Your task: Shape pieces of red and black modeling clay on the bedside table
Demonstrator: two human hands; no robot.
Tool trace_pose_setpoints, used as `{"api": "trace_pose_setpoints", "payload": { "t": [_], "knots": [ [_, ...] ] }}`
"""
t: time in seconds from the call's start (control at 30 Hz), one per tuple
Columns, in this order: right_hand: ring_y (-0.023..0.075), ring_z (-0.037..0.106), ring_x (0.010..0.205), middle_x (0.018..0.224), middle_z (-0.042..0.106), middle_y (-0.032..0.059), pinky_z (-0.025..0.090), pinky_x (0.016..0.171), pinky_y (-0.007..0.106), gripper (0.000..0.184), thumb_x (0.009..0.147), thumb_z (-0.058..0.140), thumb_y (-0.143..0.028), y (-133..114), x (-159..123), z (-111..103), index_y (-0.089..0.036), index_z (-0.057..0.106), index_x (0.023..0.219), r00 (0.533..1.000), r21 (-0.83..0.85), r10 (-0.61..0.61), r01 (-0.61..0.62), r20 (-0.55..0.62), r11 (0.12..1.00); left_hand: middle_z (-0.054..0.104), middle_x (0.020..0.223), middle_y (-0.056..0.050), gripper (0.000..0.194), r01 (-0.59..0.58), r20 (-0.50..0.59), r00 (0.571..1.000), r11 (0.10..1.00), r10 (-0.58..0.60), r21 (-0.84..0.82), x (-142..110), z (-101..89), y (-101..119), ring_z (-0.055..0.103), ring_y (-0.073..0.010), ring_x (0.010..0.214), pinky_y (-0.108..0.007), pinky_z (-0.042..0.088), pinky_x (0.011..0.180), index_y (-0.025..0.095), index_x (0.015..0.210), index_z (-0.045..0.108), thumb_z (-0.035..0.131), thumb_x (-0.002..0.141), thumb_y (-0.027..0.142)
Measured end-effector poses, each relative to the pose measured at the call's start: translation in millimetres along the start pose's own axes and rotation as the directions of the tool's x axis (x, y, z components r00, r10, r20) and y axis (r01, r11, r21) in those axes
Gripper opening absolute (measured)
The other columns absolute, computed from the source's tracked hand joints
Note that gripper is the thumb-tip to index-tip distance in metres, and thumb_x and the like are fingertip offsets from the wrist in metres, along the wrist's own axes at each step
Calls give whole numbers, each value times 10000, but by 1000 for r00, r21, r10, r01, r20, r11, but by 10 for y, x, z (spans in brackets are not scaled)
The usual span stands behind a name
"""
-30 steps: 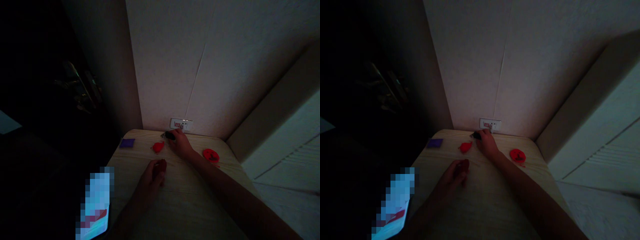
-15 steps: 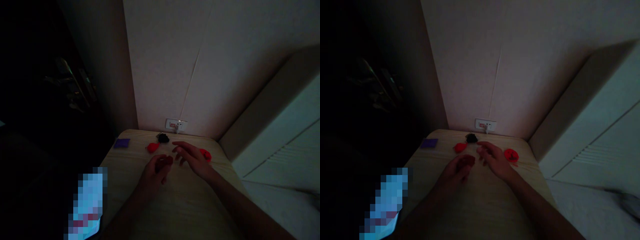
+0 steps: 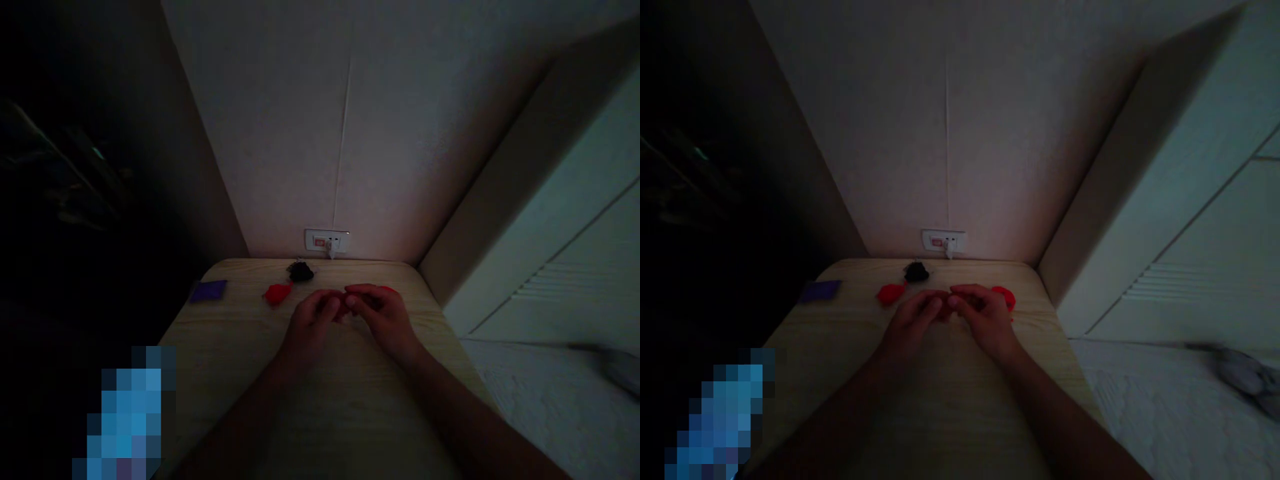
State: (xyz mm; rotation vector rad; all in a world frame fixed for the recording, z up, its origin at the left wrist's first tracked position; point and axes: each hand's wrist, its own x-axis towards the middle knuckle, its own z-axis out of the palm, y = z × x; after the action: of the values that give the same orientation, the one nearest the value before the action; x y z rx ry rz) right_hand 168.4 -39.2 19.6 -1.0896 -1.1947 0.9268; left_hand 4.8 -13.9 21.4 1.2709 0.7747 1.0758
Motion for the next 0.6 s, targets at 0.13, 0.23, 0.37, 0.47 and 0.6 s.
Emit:
{"api": "trace_pose_setpoints", "payload": {
  "t": [0.13, 0.23, 0.37, 0.47, 0.6],
  "knots": [
    [199, 722, 709, 812, 774, 60, 589, 669, 328, 308, 776, 830, -440, 90, -33, -10, -200, 790, 965, 1000, -61, -9, 8, -20, 998, 747, 834, -74, 277, 3, -48, 999, 1000, -5, -26, -18, 41, -65, 671, -175, 731, -301, 530, 711, 117, 973, 728, 706, 854, 366],
    [212, 717, 774, 891, 767, 76, 591, 711, 347, 284, 841, 778, -430, 68, -72, 9, -219, 791, 1031, 992, -237, -123, 120, 4, 964, 753, 836, -82, 276, 66, -72, 995, 989, -76, -133, -29, 26, -117, 669, -175, 725, -297, 528, 684, 103, 950, 735, 744, 808, 340],
    [249, 686, 1020, 1153, 723, 120, 567, 890, 423, 280, 980, 580, -324, -55, -153, 29, -242, 749, 1187, 929, -510, -352, 358, 111, 783, 748, 807, -60, 206, 106, -206, 955, 894, -214, -436, -19, -66, -129, 665, -182, 666, -291, 505, 564, 139, 841, 693, 749, 734, 305],
    [233, 686, 853, 972, 736, 119, 560, 758, 405, 357, 997, 500, -262, -74, -198, 16, -217, 772, 771, 898, -580, -427, 404, 105, 707, 684, 671, -11, 152, 86, -283, 908, 799, -308, -596, -7, -151, -72, 612, -148, 545, -256, 434, 459, 166, 741, 631, 700, 703, 296],
    [202, 651, 718, 819, 699, 84, 518, 621, 349, 429, 915, 566, -197, 5, -201, -7, -218, 521, 489, 935, -499, -343, 338, 85, 798, 529, 509, 45, 207, 160, -232, 902, 781, -365, -604, -14, -185, -19, 443, -81, 378, -222, 316, 380, 180, 627, 538, 678, 694, 317]
  ]
}}
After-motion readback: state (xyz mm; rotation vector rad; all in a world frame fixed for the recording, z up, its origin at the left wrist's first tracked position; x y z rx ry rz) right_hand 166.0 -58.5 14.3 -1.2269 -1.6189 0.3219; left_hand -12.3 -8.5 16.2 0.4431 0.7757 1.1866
